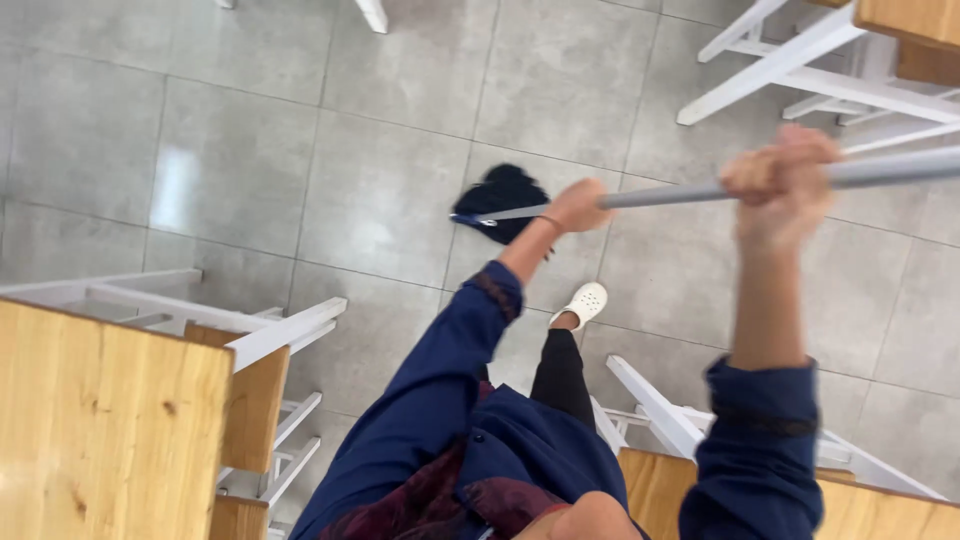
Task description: Mops a tiled dining room floor and cleans the mop head in a sink.
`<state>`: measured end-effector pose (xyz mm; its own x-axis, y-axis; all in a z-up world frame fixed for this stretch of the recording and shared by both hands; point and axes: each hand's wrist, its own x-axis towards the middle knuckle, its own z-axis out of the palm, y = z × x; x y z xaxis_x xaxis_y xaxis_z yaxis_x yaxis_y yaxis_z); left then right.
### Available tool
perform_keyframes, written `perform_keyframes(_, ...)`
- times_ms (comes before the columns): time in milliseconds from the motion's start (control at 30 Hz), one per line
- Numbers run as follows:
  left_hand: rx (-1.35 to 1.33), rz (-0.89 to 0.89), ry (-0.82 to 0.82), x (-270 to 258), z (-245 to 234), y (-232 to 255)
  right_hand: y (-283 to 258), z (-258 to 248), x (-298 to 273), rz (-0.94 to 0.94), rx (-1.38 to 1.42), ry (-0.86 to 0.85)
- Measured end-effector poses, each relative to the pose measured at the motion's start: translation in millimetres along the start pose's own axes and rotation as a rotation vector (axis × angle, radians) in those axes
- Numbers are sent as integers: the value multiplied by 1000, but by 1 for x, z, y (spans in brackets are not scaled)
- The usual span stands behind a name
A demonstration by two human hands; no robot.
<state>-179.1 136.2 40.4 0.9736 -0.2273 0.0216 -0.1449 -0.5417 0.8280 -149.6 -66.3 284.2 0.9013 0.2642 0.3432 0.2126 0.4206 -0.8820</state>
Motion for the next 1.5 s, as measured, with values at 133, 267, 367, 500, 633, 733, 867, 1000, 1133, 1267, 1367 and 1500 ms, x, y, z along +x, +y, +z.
perform_keyframes(133,169,-158,199,-119,-96,-99,83,131,-19,116,253,-94)
perform_keyframes(267,260,-286,394,-209,-158,-189,169,218,-31,254,303,-208)
perform_keyframes(367,358,-522,481,-272,-187,-254,217,266,-45,556,216,-109)
perform_keyframes(500,391,-563,432,-328,-190,-284,219,272,-66,646,296,-26)
perform_keyframes(633,299,-805,320,-331,-186,-264,174,253,-70,567,348,20)
perform_keyframes(733,296,-766,174,-300,-151,-234,109,207,-71,461,310,-3)
perform_keyframes(867,353,-524,132,-239,-57,-161,3,127,-83,352,181,-39)
perform_keyframes(1000,147,-183,162,-186,98,-71,-127,28,-122,316,57,18)
perform_keyframes(1133,-19,-23,-35,-125,275,46,-252,-67,-190,284,-150,203)
perform_keyframes(1267,-112,90,-108,-72,401,185,-325,-131,-255,121,-477,264)
perform_keyframes(1367,-207,221,-223,-50,464,245,-334,-162,-294,-21,-627,345)
perform_keyframes(1500,-185,147,-528,-37,474,289,-339,-202,-320,-93,-679,353)
